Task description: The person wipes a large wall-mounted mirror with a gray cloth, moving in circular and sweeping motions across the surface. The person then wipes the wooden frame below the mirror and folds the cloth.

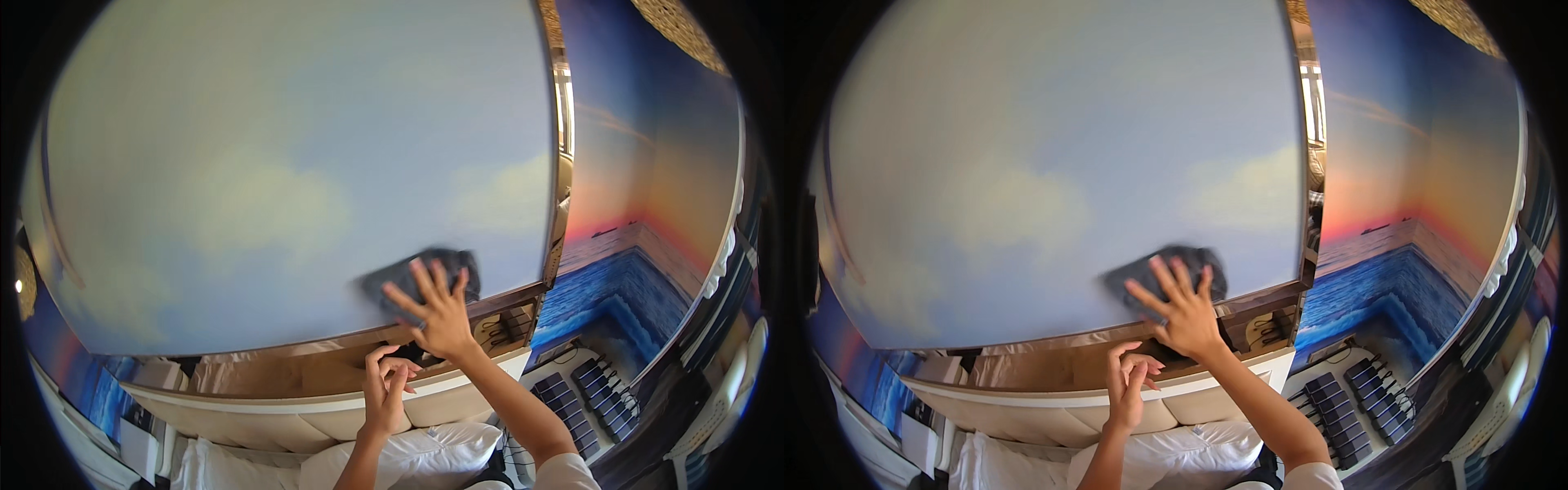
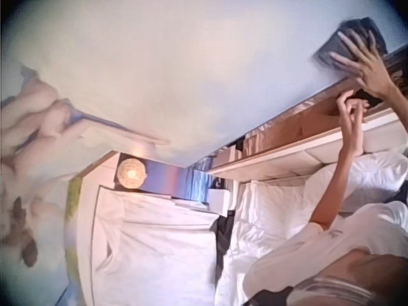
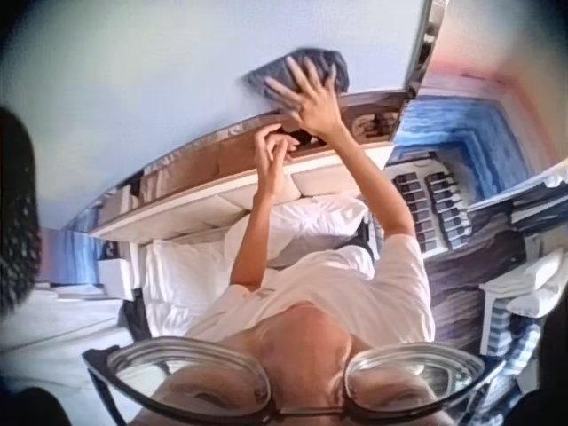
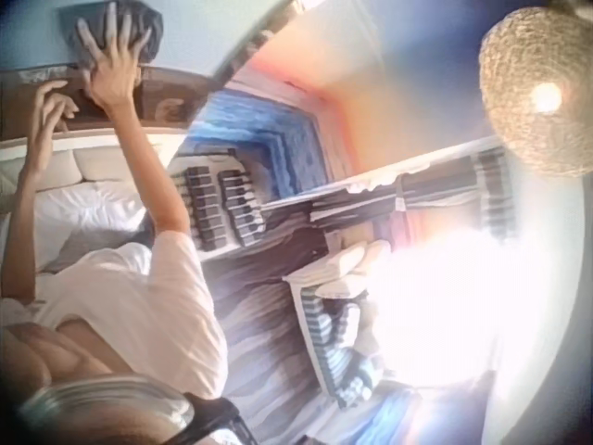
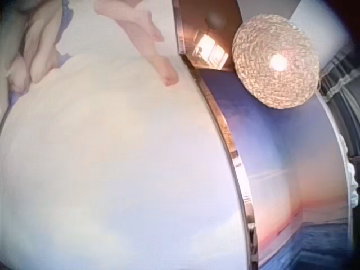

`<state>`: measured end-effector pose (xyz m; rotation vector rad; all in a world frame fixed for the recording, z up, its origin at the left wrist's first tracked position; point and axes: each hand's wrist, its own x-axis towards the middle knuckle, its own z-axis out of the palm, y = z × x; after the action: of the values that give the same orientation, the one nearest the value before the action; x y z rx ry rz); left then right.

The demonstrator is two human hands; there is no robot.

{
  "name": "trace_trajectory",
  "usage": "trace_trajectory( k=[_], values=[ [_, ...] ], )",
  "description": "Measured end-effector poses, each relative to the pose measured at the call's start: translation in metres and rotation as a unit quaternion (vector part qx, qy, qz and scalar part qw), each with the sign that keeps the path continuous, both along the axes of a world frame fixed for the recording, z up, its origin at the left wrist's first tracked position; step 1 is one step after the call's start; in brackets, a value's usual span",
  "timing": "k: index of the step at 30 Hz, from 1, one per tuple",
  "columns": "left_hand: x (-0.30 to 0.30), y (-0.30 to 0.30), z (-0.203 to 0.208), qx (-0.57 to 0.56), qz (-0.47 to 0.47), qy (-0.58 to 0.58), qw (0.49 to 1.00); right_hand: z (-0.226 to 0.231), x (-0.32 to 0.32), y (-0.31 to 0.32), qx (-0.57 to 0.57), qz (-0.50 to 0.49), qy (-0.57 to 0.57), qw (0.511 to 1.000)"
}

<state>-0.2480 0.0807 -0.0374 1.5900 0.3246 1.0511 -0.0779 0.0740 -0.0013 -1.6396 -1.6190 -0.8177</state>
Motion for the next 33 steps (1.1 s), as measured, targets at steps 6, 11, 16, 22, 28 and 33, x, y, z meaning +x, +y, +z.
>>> trace_trajectory(
  k=[6, 11, 16, 22, 28, 33],
  values=[
    [0.006, -0.010, 0.007, 0.021, 0.037, 0.009, 0.999, 0.045, 0.101, -0.048, 0.242, -0.124, 0.152, 0.950],
    [0.024, -0.015, 0.015, 0.000, 0.065, -0.015, 0.998, 0.004, 0.034, -0.024, 0.004, -0.036, 0.018, 0.999],
    [0.024, -0.029, 0.039, 0.036, 0.109, -0.038, 0.993, 0.021, 0.064, -0.049, -0.013, 0.024, 0.021, 0.999],
    [0.026, -0.029, 0.040, 0.039, 0.144, -0.008, 0.989, 0.033, 0.032, -0.020, 0.133, -0.045, 0.115, 0.983],
    [0.010, -0.021, 0.052, 0.076, 0.135, -0.019, 0.988, 0.050, 0.039, -0.037, 0.027, 0.040, 0.057, 0.997],
    [-0.010, -0.006, 0.030, 0.038, 0.096, -0.016, 0.995, 0.037, 0.065, -0.022, 0.236, -0.077, 0.178, 0.952]
  ],
)
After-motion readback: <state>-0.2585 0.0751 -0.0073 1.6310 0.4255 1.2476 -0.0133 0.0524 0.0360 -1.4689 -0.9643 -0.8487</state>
